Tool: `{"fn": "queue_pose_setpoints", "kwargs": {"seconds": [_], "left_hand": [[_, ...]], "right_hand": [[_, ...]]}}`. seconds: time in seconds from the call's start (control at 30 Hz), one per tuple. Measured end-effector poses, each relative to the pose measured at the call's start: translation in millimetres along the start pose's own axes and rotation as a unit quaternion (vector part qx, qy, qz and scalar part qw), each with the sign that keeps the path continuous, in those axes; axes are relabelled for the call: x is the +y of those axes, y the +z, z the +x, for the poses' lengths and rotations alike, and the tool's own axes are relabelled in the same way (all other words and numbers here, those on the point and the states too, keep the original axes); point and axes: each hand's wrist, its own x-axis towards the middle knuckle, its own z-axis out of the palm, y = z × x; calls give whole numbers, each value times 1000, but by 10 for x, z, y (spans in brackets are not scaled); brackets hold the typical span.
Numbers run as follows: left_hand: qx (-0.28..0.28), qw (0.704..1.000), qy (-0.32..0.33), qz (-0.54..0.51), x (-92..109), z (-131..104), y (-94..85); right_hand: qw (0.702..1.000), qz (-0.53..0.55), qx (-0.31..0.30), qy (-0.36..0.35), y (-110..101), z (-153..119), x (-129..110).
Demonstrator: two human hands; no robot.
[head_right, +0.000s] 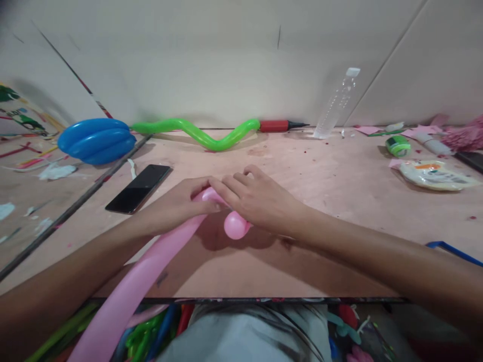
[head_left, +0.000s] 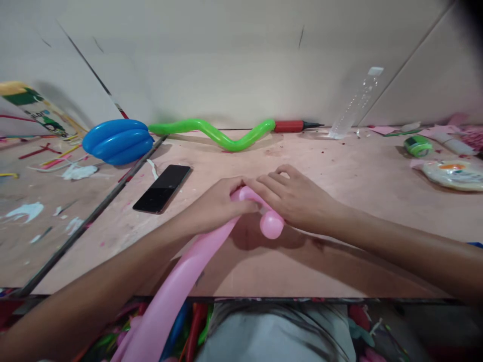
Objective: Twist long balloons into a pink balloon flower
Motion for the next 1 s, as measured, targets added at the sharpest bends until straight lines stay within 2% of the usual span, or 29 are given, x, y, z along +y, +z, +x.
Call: {"fn": "queue_pose_setpoints", "kwargs": {"seconds": [0.2, 0.33, 0.4, 0.47, 0.57, 0.63, 0.73, 0.87, 1.0], "left_hand": [[46, 993, 2, 104, -51, -66, 120], [48, 989, -32, 137, -80, -87, 179], [51, 992, -45, 105, -87, -83, 199], [51, 998, -38, 27, -76, -76, 206], [-5, 996, -17, -85, -50, -68, 192], [-43, 995, 3, -94, -60, -64, 179], [-26, 997, 24, -62, -117, -51, 171], [6, 998, -6, -58, -123, -16, 177], [0, 992, -6, -127, -90, 10, 212]], "right_hand": [[991, 105, 1, 79, 50, 18, -53], [990, 89, -17, 109, 30, 34, -221], [989, 44, -40, 137, 12, 65, -336], [985, 15, -70, 158, -3, 110, -430], [975, 25, -115, 186, -23, 181, -488], [969, 55, -131, 201, -37, 210, -478], [963, 134, -105, 210, -56, 193, -422], [946, 258, -35, 191, -63, 99, -326], [960, 248, 27, 127, -21, 69, -244]]}}
